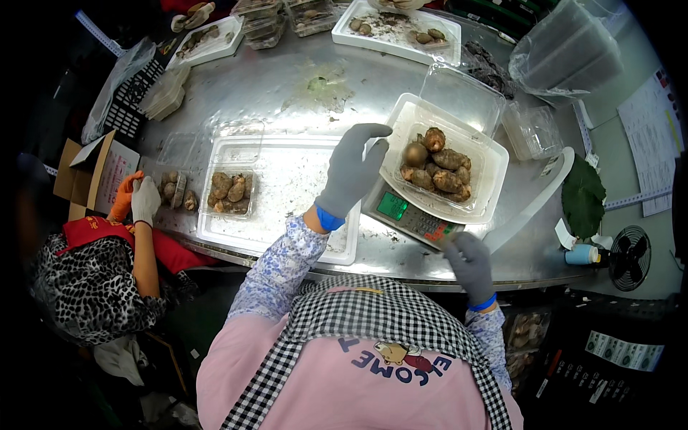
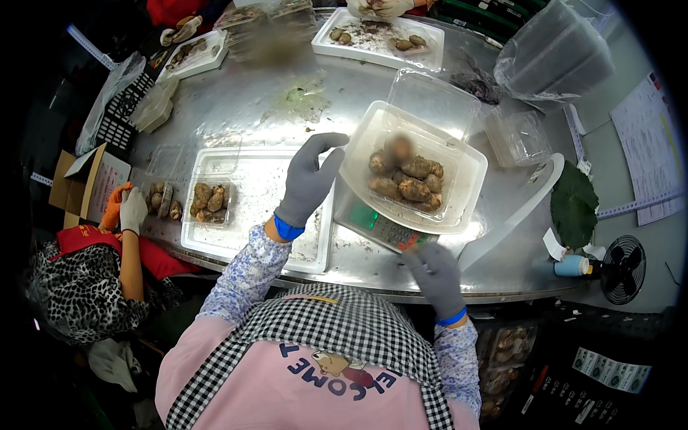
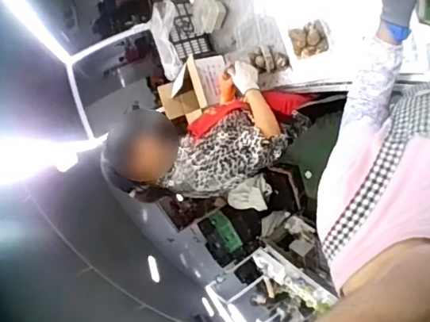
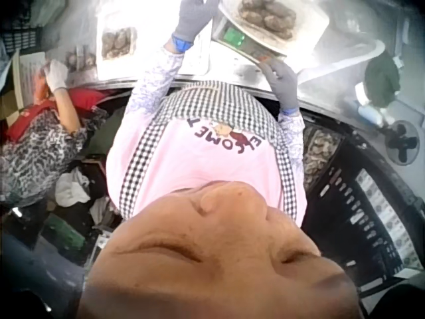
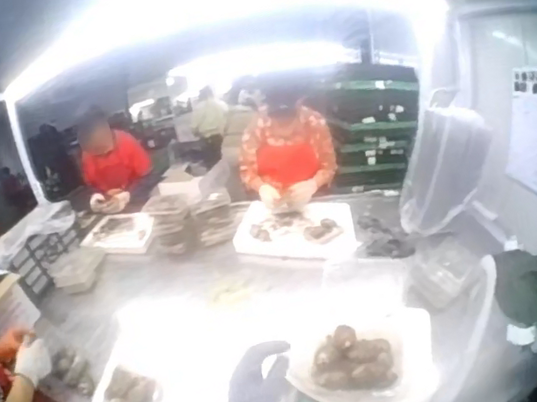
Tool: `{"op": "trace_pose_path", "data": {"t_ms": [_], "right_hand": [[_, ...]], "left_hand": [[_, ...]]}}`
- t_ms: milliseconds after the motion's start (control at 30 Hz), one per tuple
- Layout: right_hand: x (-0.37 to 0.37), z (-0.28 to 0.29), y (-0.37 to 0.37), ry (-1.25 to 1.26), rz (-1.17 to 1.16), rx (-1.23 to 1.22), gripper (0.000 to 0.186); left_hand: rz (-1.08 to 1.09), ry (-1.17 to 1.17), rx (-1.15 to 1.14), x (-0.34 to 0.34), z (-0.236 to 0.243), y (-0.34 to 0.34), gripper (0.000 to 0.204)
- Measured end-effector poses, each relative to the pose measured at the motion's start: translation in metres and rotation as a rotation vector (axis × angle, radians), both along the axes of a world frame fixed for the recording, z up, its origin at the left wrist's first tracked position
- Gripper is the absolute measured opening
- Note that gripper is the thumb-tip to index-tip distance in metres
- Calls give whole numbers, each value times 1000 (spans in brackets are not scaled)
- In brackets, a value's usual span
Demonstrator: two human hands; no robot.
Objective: The person sorts brown mushrooms from a tray onto a digital scale, then places them into clear plastic containers. They seal the containers and arrange them in a black storage bin. The person repeats this process with multiple batches of mushrooms.
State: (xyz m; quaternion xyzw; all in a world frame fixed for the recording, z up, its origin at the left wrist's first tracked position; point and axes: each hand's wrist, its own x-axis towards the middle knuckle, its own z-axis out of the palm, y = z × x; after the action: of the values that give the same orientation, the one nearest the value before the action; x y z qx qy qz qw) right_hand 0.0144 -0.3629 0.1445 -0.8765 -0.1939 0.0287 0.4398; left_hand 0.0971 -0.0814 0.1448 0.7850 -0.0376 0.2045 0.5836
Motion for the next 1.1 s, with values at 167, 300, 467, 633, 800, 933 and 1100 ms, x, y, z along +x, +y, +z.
{"op": "trace_pose_path", "data": {"t_ms": [167, 300, 467, 633, 800, 933, 1100], "right_hand": [[8, 5, -25, -4, -213, 27, 9], [5, -9, -31, 66, -283, 115, 17], [22, -8, -34, 116, -425, 279, 24], [80, -15, -53, 26, -545, 413, 38], [170, -46, -38, -17, -279, 672, 46], [180, -32, -22, -372, -176, 486, 42], [116, -11, -10, -3, -214, 613, 39]], "left_hand": [[-13, 52, -49, 12, -14, 8, 24], [8, 122, -77, 13, -18, 13, 24], [4, 101, -72, 21, -18, 13, 23], [-8, 46, -90, 39, -17, 4, 25], [24, 56, -120, 43, -20, -18, 28], [27, 120, -178, 31, -22, -18, 32], [46, -31, 71, 5, -42, -14, 36]]}}
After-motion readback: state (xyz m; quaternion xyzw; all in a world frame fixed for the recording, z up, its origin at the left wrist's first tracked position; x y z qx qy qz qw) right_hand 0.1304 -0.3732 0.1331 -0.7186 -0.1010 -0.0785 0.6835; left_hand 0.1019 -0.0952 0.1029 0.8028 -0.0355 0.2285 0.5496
